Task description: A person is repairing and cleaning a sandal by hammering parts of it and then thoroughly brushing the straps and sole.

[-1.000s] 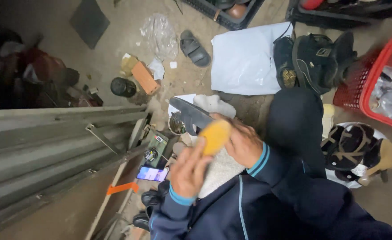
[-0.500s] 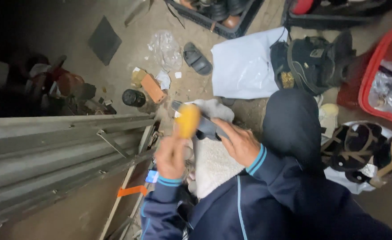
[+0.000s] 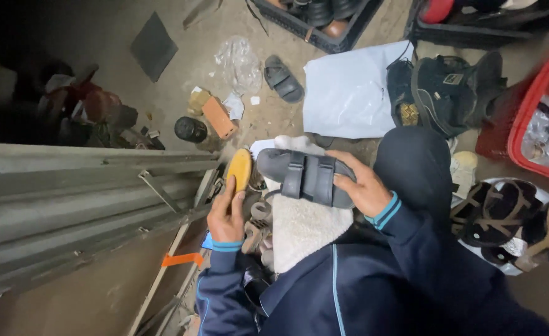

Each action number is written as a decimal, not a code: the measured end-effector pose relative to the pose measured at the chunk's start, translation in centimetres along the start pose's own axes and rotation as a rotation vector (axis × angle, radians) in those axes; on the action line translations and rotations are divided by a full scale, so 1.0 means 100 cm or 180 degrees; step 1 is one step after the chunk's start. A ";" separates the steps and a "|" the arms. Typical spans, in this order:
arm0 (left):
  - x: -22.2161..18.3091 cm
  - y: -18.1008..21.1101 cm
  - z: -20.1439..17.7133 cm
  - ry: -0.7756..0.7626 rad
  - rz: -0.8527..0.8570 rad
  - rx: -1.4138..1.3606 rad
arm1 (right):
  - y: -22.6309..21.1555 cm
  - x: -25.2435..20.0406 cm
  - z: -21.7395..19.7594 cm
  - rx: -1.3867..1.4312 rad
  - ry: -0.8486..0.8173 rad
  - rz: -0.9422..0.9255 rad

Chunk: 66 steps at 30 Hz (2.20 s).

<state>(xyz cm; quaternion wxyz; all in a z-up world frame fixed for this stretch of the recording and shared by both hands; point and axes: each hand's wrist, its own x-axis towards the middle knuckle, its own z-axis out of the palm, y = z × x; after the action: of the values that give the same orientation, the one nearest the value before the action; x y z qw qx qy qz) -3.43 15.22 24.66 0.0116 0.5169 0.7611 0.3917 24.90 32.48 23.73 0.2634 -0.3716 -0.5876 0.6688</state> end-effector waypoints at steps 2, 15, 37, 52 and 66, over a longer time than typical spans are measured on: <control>-0.005 0.029 0.000 -0.0362 0.0126 -0.0096 | 0.012 0.002 -0.005 -0.0104 -0.0068 -0.0054; 0.034 0.022 0.007 -0.1268 0.0716 0.0086 | -0.036 0.031 -0.023 -0.0347 -0.0899 0.0138; 0.012 0.004 -0.017 -0.0510 0.0436 -0.0087 | -0.018 0.044 -0.016 -0.0258 -0.0898 0.0031; 0.004 0.069 0.020 0.0125 -0.0071 -0.0387 | -0.039 -0.002 0.039 -0.1149 -0.0471 0.0093; -0.014 0.099 0.027 0.0074 0.0083 -0.0788 | -0.037 -0.011 0.069 -0.1131 -0.0178 -0.0667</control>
<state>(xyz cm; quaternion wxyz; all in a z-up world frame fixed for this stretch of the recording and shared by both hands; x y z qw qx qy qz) 6.04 17.26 28.29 0.0614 0.5167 0.7003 0.4887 19.63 28.19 27.83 0.2455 -0.3302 -0.7388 0.5337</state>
